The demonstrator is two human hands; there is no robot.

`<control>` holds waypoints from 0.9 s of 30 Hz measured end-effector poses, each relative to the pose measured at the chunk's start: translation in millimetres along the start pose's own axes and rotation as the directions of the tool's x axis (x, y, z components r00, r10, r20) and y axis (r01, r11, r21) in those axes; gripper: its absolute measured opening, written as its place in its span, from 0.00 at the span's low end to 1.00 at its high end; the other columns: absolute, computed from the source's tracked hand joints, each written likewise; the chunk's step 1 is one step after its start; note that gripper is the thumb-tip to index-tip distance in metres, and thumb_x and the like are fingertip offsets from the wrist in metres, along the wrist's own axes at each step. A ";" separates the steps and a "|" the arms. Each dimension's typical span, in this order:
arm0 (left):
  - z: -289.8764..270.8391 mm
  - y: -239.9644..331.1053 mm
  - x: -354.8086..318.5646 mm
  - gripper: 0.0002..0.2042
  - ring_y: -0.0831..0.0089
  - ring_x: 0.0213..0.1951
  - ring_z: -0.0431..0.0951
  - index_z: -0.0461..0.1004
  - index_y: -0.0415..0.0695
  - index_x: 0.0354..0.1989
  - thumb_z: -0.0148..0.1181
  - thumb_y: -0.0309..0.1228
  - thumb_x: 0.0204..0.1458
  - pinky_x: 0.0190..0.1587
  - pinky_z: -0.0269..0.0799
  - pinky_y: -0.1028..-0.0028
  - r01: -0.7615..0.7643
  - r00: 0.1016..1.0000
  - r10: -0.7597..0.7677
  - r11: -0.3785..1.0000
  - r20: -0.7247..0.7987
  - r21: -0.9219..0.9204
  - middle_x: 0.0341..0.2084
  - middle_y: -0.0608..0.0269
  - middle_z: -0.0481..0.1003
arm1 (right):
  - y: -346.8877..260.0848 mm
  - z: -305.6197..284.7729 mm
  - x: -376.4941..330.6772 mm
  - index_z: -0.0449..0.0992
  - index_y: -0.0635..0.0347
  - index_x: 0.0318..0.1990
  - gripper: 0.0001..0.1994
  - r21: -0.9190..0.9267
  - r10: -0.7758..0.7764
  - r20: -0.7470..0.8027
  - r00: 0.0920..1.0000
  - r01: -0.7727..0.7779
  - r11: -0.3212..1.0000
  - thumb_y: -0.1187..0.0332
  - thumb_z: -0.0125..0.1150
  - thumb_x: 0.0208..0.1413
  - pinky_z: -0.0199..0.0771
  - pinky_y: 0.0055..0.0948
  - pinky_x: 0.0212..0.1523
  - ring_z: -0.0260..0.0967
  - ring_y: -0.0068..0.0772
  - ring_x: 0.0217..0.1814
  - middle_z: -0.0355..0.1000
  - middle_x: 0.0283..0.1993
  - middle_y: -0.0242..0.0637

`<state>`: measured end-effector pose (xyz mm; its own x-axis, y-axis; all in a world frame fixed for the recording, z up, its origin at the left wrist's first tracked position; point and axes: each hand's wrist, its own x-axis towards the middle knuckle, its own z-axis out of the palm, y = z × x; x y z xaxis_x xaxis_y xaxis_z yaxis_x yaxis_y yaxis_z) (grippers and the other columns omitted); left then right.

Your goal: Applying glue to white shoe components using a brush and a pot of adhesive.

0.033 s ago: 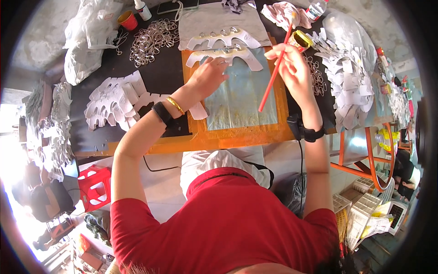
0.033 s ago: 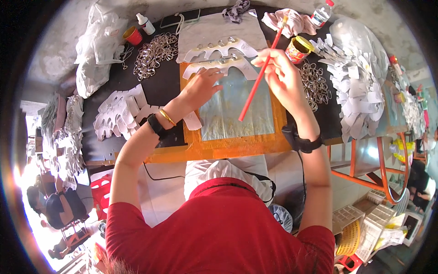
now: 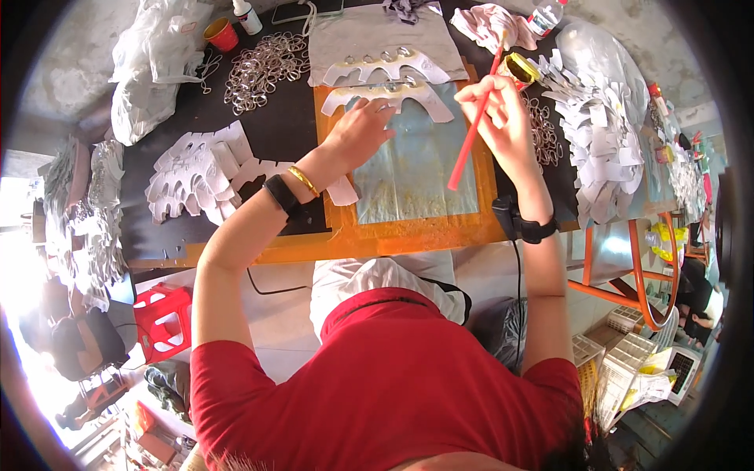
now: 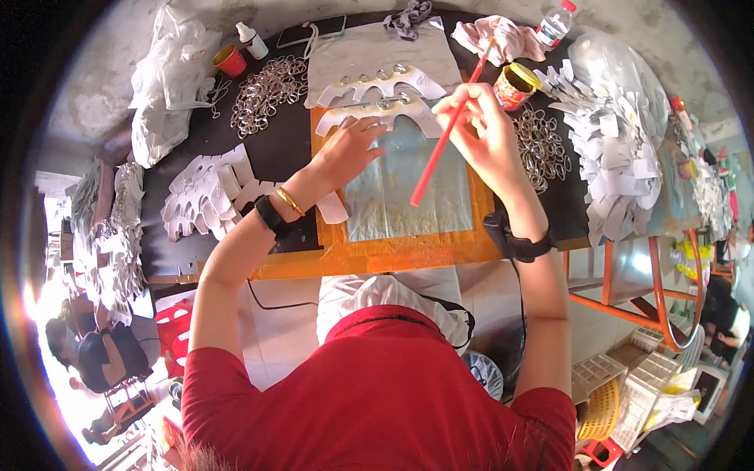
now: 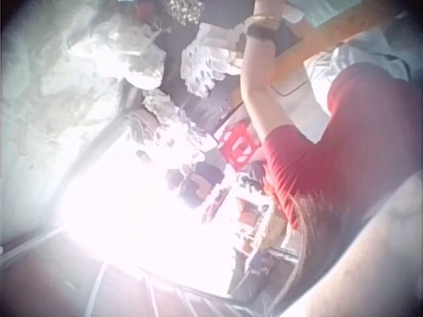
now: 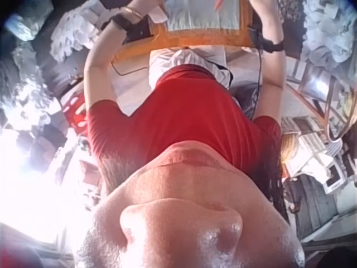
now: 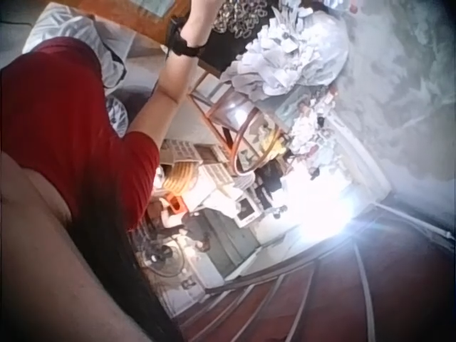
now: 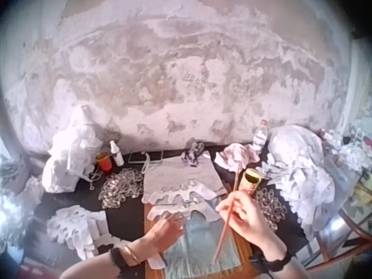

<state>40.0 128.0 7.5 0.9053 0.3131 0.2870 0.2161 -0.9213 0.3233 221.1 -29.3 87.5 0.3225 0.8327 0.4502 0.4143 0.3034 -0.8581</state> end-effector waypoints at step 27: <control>4.7 0.8 -5.9 0.25 0.58 0.49 0.67 0.66 0.40 0.57 0.59 0.38 0.52 0.53 0.67 0.68 -0.036 0.998 0.031 0.994 0.052 0.101 0.54 0.59 0.68 | 42.0 23.5 3.9 0.70 0.64 0.28 0.12 -0.197 0.166 0.066 0.984 -0.150 0.969 0.66 0.57 0.60 0.66 0.20 0.24 0.68 0.16 0.22 0.72 0.20 0.32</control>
<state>36.6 124.3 1.8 0.9293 0.2718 0.2500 0.2188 -0.9506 0.2202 219.7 -2.4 47.4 0.3298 0.9003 0.2842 0.5205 0.0777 -0.8503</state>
